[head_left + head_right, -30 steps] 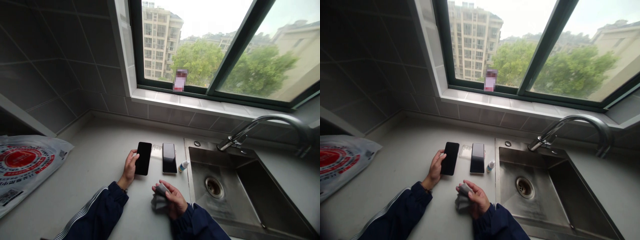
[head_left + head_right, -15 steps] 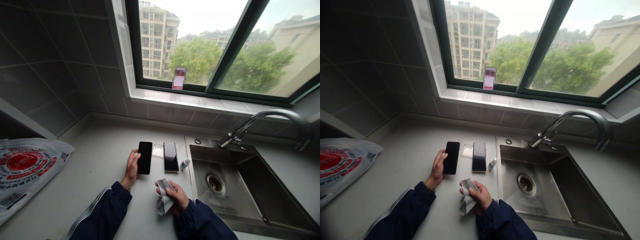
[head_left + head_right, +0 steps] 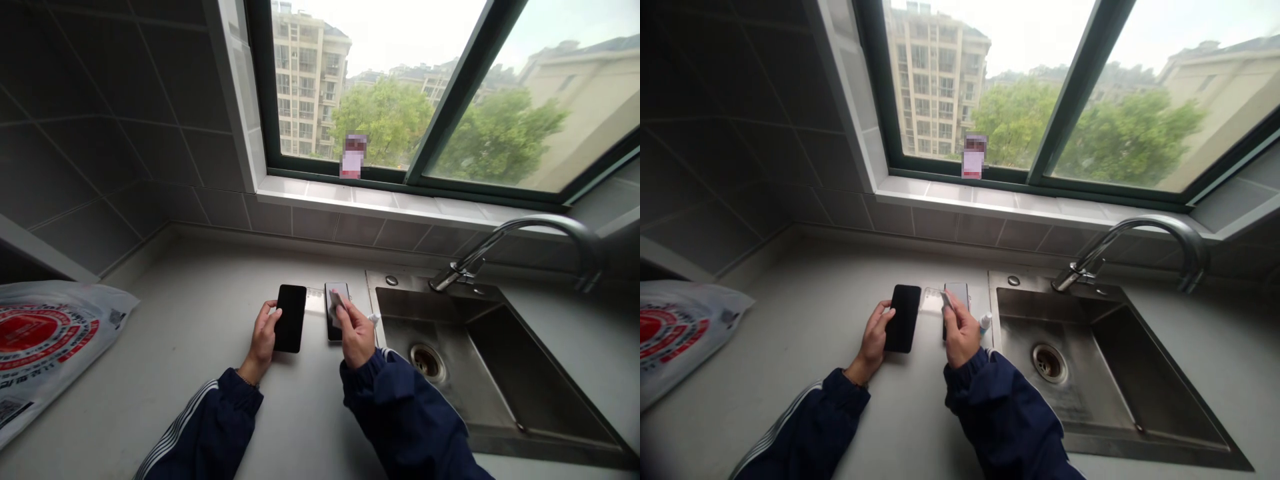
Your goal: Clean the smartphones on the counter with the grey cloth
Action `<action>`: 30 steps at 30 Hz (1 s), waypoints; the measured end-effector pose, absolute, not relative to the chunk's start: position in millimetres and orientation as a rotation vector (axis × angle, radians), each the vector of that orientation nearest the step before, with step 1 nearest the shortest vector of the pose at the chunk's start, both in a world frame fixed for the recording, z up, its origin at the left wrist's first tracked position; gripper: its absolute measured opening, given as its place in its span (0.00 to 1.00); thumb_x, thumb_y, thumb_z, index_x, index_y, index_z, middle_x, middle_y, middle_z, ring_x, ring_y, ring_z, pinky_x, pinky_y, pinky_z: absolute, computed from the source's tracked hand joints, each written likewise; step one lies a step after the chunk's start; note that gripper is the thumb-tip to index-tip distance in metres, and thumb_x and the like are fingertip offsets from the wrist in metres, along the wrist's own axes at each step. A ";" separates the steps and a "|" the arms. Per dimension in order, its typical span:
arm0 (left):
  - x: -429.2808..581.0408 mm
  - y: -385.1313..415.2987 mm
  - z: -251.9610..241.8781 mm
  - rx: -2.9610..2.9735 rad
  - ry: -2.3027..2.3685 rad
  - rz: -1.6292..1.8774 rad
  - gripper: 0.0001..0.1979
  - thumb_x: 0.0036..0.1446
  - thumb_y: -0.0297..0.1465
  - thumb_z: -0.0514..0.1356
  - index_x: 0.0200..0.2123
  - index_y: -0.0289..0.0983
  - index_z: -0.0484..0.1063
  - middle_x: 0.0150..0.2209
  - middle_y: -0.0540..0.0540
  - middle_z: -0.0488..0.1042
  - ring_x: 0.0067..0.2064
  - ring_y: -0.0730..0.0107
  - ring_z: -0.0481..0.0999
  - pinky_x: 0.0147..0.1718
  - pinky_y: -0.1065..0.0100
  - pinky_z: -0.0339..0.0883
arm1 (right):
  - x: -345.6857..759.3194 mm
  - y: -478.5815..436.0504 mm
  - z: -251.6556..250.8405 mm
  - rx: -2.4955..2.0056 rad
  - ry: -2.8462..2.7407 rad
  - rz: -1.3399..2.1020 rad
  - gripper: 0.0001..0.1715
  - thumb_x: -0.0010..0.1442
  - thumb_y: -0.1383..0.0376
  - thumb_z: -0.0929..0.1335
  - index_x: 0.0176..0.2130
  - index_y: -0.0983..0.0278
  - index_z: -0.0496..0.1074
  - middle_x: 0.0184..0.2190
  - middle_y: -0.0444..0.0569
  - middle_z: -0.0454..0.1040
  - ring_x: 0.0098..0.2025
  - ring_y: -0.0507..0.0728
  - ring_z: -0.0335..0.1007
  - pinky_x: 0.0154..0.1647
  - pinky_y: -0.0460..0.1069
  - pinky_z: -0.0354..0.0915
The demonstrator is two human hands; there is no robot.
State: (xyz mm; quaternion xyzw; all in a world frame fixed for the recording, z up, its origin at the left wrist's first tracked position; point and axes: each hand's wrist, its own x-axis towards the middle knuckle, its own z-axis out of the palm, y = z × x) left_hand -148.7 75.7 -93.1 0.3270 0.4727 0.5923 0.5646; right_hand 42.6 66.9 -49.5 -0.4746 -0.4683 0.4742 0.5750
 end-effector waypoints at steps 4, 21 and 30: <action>-144.7 70.8 -92.0 0.744 1.060 1.347 0.14 0.56 0.39 0.61 0.44 0.41 0.69 0.38 0.50 0.78 0.38 0.66 0.77 0.35 0.69 0.67 | 18.0 83.3 -38.3 -1.143 -1.884 0.488 0.26 0.69 0.63 0.59 0.65 0.62 0.61 0.71 0.50 0.42 0.73 0.65 0.32 0.69 0.66 0.40; -151.1 69.8 -83.6 0.414 0.684 1.193 0.35 0.58 0.56 0.50 0.62 0.45 0.63 0.58 0.41 0.71 0.62 0.50 0.66 0.60 0.48 0.58 | -3.0 68.2 -65.9 -1.136 -2.529 0.354 0.44 0.63 0.48 0.66 0.68 0.69 0.54 0.70 0.59 0.44 0.71 0.72 0.35 0.68 0.68 0.43; -147.8 69.9 -72.8 0.418 0.622 1.126 0.35 0.58 0.56 0.49 0.64 0.47 0.59 0.56 0.39 0.74 0.58 0.48 0.71 0.58 0.43 0.59 | -0.1 54.0 -71.4 -0.944 -2.401 0.501 0.46 0.62 0.57 0.68 0.70 0.70 0.47 0.71 0.62 0.38 0.72 0.70 0.33 0.68 0.66 0.45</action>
